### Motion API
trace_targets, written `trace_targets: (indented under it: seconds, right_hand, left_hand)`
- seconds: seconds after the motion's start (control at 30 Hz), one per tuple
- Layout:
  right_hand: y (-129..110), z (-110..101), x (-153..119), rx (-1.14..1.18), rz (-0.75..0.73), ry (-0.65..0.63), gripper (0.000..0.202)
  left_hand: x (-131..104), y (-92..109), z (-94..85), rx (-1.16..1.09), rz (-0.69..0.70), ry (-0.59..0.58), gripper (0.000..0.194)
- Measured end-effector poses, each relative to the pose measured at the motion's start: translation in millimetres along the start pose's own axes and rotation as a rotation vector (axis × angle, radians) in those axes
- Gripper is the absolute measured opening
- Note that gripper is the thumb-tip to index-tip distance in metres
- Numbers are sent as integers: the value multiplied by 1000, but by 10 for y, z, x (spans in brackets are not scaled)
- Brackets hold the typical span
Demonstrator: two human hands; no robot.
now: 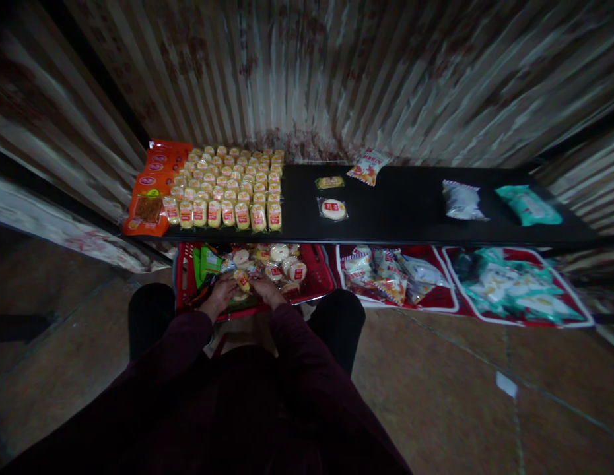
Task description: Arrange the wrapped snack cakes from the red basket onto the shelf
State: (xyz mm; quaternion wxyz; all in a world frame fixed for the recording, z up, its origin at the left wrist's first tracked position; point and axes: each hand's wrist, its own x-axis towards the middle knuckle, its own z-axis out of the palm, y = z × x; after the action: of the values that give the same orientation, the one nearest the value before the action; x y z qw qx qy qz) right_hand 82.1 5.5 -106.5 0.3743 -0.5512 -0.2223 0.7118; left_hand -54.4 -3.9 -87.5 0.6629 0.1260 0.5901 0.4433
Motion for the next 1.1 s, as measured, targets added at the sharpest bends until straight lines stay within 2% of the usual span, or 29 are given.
trace_targets:
  seconds: [0.13,0.3,0.77,1.1]
  right_hand:
    - [-80,-15,-71,-71,20,64,22]
    - [-160,-31,-149,-53,-10,85,26]
    - [-267,-22,-364,137,-38,95,20]
    - [-415,-34,-569,250,-4,73,20]
  left_hand:
    - [19,-20,64,-2,36,28,33]
    - [47,-40,124,-10,42,91,30]
    - [-104,92,280,57,121,23,25]
    - [-231,101,430,100,207,32,21]
